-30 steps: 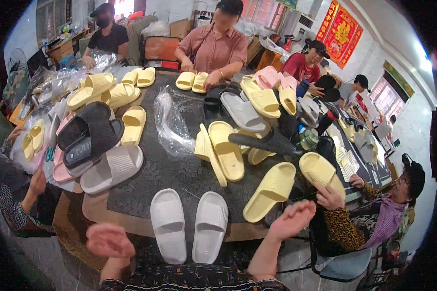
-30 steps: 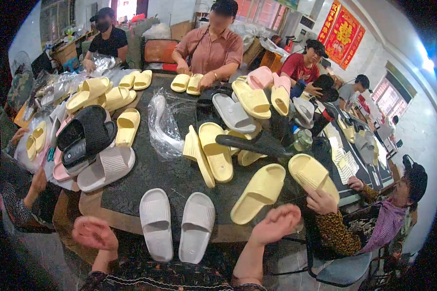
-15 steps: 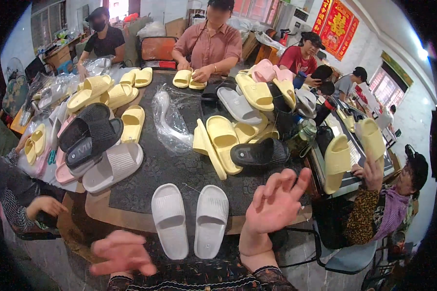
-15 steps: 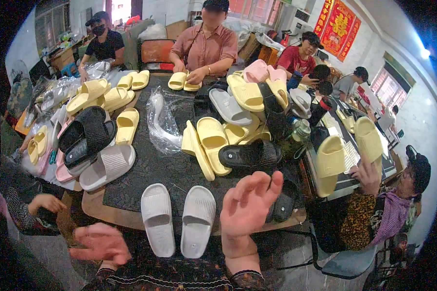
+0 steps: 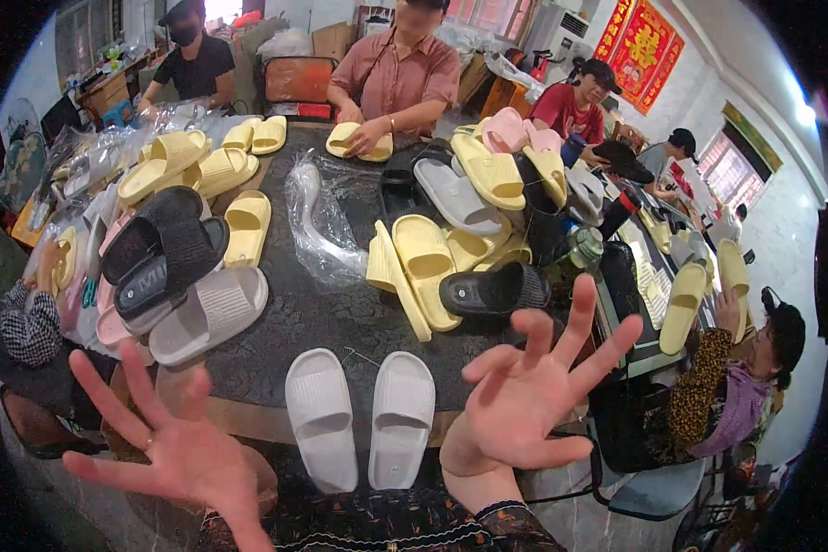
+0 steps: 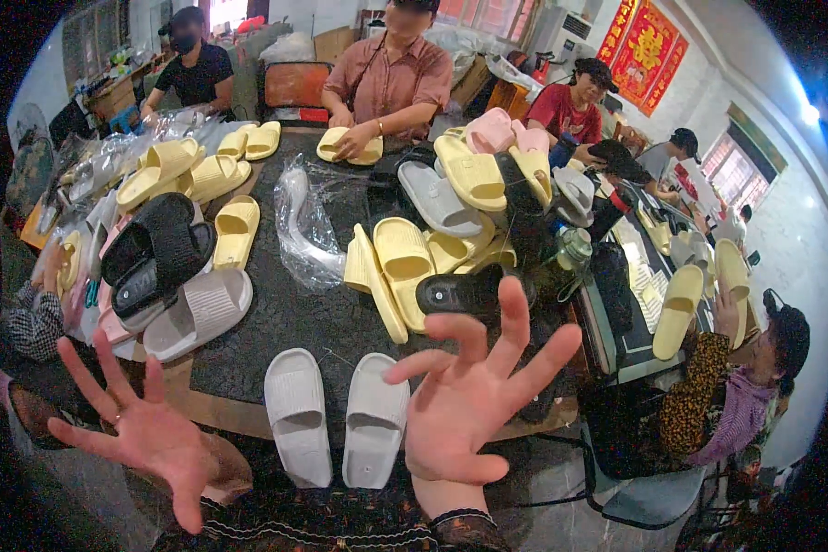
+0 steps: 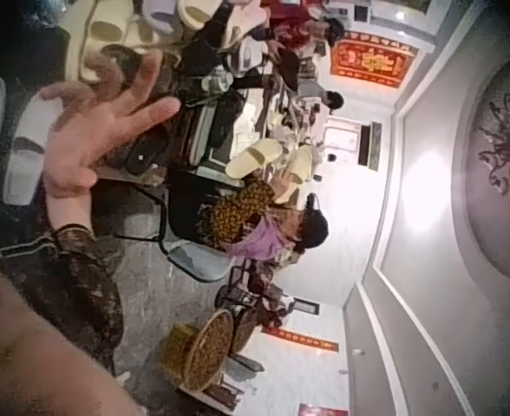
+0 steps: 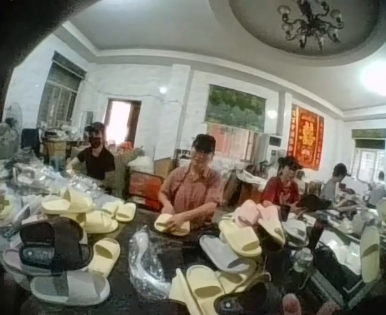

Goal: Organizing, pairing, and inspecting various plastic slippers on a workshop table.

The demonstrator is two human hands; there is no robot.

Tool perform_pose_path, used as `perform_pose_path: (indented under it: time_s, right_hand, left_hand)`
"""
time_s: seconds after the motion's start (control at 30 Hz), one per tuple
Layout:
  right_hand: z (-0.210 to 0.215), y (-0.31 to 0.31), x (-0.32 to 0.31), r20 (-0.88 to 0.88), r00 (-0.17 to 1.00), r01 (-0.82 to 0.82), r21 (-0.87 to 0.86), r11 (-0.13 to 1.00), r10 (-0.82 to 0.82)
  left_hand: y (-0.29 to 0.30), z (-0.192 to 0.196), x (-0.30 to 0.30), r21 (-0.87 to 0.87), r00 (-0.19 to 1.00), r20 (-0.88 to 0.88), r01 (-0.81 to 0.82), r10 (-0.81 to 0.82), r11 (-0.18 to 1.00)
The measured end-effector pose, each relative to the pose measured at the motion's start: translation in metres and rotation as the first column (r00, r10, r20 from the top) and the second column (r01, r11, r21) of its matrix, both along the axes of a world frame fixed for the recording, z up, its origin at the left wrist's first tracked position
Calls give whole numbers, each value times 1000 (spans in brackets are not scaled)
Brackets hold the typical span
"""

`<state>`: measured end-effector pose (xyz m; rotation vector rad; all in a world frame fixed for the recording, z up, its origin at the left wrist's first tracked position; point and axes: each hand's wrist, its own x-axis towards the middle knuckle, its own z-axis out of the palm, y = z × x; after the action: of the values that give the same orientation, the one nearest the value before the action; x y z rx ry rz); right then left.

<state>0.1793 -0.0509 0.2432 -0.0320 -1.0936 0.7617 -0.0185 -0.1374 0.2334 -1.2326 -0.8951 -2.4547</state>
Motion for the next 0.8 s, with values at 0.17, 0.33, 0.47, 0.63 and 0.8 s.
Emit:
perform_pose_path:
  time_s: [0.17, 0.33, 0.47, 0.63, 0.8]
  right_hand:
    - [-72, 40, -23, 216, 969, 11, -520, 854, 119]
    - [-117, 25, -22, 243, 959, 27, -585, 810, 144]
    - [-119, 28, -22, 134, 954, -115, -660, 742, 267]
    - [-109, 31, -54, -53, 805, -403, -779, 480, 591]
    - [-71, 29, -90, 150, 642, -547, -597, 586, 752]
  left_hand:
    - [64, -93, 18, -439, 754, 361, 657, -549, 613]
    - [37, -129, 33, -534, 765, 422, 644, -487, 548]
    - [23, -142, 21, -582, 767, 392, 634, -508, 509]
    - [12, -128, -5, -483, 886, 338, 454, -319, 749]
    - [9, -104, -25, -258, 990, 115, 104, -76, 961]
